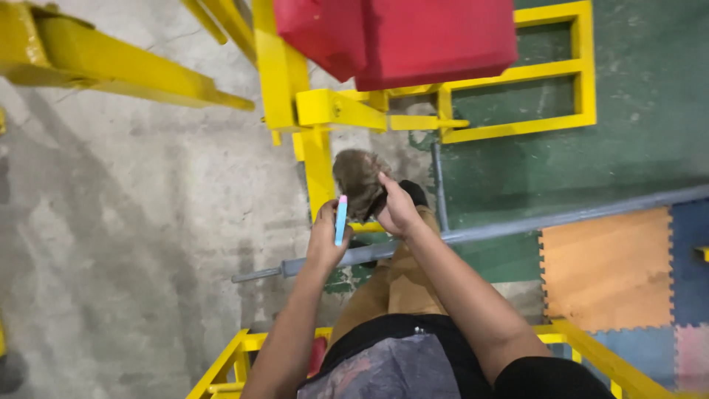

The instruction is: Wiping down various gym machines and benches with a spray bottle and a rag.

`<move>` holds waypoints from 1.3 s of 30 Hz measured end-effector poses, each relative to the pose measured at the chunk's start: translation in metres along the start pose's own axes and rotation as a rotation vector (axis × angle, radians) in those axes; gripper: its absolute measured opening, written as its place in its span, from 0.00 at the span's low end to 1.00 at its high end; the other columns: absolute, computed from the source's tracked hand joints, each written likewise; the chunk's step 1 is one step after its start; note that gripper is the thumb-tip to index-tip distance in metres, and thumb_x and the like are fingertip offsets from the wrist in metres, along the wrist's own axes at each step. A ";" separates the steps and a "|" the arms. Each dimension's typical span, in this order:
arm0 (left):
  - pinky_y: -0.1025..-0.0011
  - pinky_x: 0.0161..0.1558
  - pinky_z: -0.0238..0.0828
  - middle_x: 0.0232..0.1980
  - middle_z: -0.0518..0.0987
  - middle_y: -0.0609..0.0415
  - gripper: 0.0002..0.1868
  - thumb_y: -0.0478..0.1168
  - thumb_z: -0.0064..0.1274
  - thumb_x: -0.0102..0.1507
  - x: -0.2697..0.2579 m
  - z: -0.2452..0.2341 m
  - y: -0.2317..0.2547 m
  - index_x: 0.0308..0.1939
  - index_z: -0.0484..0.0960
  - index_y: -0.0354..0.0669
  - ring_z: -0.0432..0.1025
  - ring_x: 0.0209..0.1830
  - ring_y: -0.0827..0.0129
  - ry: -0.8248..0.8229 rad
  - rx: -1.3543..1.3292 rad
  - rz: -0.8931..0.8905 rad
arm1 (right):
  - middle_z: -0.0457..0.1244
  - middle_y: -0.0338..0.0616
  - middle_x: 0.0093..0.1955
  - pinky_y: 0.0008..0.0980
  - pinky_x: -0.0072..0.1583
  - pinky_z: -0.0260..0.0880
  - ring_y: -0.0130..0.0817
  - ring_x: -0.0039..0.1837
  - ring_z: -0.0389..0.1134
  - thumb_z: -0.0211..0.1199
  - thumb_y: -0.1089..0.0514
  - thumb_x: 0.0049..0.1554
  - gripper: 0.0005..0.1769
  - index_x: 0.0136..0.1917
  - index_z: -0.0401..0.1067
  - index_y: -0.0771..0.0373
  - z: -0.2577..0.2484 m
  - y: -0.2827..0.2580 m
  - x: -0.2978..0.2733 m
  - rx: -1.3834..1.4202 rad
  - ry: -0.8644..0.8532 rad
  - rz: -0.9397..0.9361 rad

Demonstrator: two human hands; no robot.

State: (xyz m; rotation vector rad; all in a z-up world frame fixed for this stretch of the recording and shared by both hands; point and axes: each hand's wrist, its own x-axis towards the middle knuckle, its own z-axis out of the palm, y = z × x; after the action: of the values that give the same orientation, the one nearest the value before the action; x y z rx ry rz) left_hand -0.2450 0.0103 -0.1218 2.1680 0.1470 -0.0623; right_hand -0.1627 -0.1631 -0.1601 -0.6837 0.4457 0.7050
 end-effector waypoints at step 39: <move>0.57 0.62 0.69 0.58 0.77 0.43 0.20 0.34 0.54 0.64 0.169 0.098 0.032 0.61 0.72 0.41 0.74 0.60 0.44 -0.056 -0.143 -0.157 | 0.39 0.51 0.88 0.36 0.83 0.33 0.43 0.89 0.35 0.37 0.36 0.71 0.42 0.85 0.39 0.64 -0.141 -0.030 0.247 -0.790 0.067 -0.374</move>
State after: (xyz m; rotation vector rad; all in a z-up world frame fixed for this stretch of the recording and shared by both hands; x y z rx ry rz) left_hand -0.0723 -0.0744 -0.1683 2.0072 0.2809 -0.1956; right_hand 0.0071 -0.1708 -0.3895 -1.4937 0.0726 0.4866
